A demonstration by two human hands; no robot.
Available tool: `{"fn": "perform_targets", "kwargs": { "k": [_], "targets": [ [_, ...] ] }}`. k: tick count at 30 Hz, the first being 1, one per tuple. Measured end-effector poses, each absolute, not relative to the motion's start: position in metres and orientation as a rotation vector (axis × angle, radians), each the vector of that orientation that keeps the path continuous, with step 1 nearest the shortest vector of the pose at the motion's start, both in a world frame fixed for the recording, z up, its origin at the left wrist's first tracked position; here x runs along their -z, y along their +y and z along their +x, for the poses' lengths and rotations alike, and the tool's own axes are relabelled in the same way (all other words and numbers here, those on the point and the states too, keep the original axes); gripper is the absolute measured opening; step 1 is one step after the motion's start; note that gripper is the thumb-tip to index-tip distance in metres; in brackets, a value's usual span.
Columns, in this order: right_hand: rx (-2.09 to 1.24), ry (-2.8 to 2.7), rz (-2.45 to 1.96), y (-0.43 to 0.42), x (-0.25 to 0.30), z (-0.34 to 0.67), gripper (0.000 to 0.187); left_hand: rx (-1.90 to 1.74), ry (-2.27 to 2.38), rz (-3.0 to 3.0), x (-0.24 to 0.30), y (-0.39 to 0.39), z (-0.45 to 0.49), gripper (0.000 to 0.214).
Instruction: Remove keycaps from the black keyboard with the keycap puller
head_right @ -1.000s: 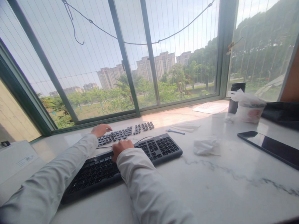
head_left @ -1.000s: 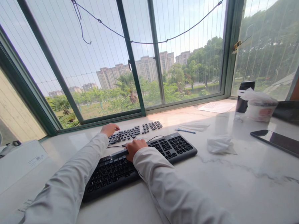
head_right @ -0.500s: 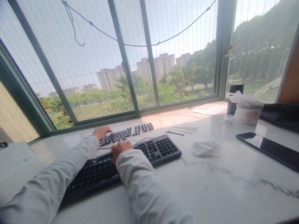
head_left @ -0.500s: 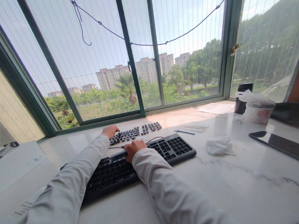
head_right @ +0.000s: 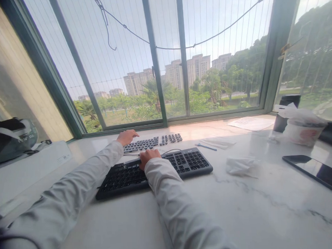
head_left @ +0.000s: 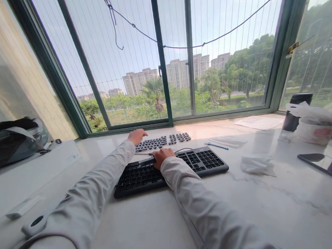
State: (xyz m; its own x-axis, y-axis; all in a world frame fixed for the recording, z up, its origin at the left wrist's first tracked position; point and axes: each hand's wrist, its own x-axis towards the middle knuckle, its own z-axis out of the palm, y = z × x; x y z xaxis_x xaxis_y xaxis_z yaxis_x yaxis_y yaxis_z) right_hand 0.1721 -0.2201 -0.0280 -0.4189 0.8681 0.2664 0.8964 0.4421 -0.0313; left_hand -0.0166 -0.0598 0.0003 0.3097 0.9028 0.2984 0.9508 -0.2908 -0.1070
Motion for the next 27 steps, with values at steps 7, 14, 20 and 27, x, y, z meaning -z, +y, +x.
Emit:
{"fn": "perform_targets", "kwargs": {
  "k": [7, 14, 20, 27],
  "targets": [
    [0.256, -2.304, -1.529, -0.225, 0.02, 0.172, 0.03, 0.242, -1.649, -2.333, -0.016, -0.141, -0.003, 0.03],
    [0.146, -2.066, -1.521, -0.228, 0.016, 0.176, 0.021, 0.374, -1.709, -2.341, 0.002, -0.2, -0.005, 0.03],
    [-0.444, -1.66, -1.36, -0.205, 0.025, 0.17, 0.022, 0.494, -1.467, -2.449, 0.017, -0.211, -0.004, 0.034],
    [-1.315, -1.012, -0.8, -0.186, 0.037, 0.157, 0.028, 0.749, -1.337, -2.705, 0.024, -0.206, -0.009, 0.025]
  ]
}}
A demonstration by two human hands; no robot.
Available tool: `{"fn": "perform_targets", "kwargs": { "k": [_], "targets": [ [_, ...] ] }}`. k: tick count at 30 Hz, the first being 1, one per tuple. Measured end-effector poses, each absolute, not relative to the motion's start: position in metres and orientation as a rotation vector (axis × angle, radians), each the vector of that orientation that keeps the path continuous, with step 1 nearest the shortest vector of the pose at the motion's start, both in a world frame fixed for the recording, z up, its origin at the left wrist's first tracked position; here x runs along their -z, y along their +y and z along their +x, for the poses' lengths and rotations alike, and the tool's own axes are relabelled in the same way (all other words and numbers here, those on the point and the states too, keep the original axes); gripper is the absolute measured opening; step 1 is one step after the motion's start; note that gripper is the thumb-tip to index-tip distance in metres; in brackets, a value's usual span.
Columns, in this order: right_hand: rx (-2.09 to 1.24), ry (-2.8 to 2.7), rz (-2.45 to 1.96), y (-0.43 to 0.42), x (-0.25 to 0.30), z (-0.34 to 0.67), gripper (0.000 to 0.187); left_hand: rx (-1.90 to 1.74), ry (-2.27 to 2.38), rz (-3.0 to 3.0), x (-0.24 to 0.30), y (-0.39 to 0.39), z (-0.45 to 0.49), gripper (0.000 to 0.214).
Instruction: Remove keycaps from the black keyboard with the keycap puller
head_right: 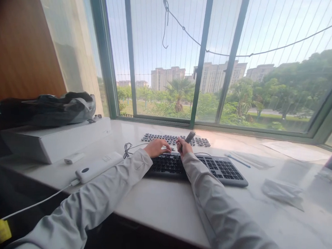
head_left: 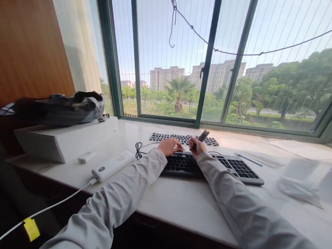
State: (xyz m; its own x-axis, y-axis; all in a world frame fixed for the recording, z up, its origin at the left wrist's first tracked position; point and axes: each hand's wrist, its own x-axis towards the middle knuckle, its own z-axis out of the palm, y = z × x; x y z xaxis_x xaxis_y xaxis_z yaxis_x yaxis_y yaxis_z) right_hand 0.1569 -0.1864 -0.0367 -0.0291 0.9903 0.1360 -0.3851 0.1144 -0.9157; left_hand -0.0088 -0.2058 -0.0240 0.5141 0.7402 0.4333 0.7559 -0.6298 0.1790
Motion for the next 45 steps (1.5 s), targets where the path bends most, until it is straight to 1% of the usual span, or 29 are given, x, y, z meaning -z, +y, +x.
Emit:
{"fn": "perform_targets", "kwargs": {
  "k": [4, 8, 14, 19, 23, 32, 37, 41, 45],
  "targets": [
    [-1.454, -0.921, -0.664, -0.189, 0.036, 0.157, 0.025, 0.828, -1.352, -2.829, 0.03, -0.203, -0.006, 0.031],
    [-1.463, -0.89, -0.683, -0.192, 0.033, 0.156, 0.023, 0.84, -1.394, -2.81, 0.036, -0.201, 0.0, 0.034],
    [-1.515, -0.879, -0.655, -0.198, 0.029, 0.149, 0.023, 0.911, -1.38, -2.793, 0.037, -0.205, 0.003, 0.032],
    [-1.595, -0.817, -0.673, -0.201, 0.03, 0.144, 0.022, 0.768, -1.362, -2.817, 0.028, -0.207, -0.004, 0.029],
    [-1.604, -0.805, -0.68, -0.2, 0.031, 0.143, 0.022, 0.642, -1.441, -2.867, 0.019, -0.21, -0.008, 0.028],
    [-1.51, -0.968, -0.918, -0.206, 0.027, 0.135, 0.022, 0.598, -1.533, -2.889, 0.015, -0.211, -0.012, 0.027],
    [-1.449, -0.97, -0.877, -0.208, 0.027, 0.129, 0.021, 0.564, -1.579, -2.845, 0.01, -0.213, -0.015, 0.029],
    [-1.515, -0.925, -0.81, -0.205, 0.03, 0.132, 0.02, 0.515, -1.58, -2.854, 0.008, -0.215, -0.014, 0.031],
    [-1.55, -0.998, -0.718, -0.201, 0.035, 0.134, 0.025, 0.497, -1.444, -2.995, 0.009, -0.215, -0.015, 0.024]
  ]
}}
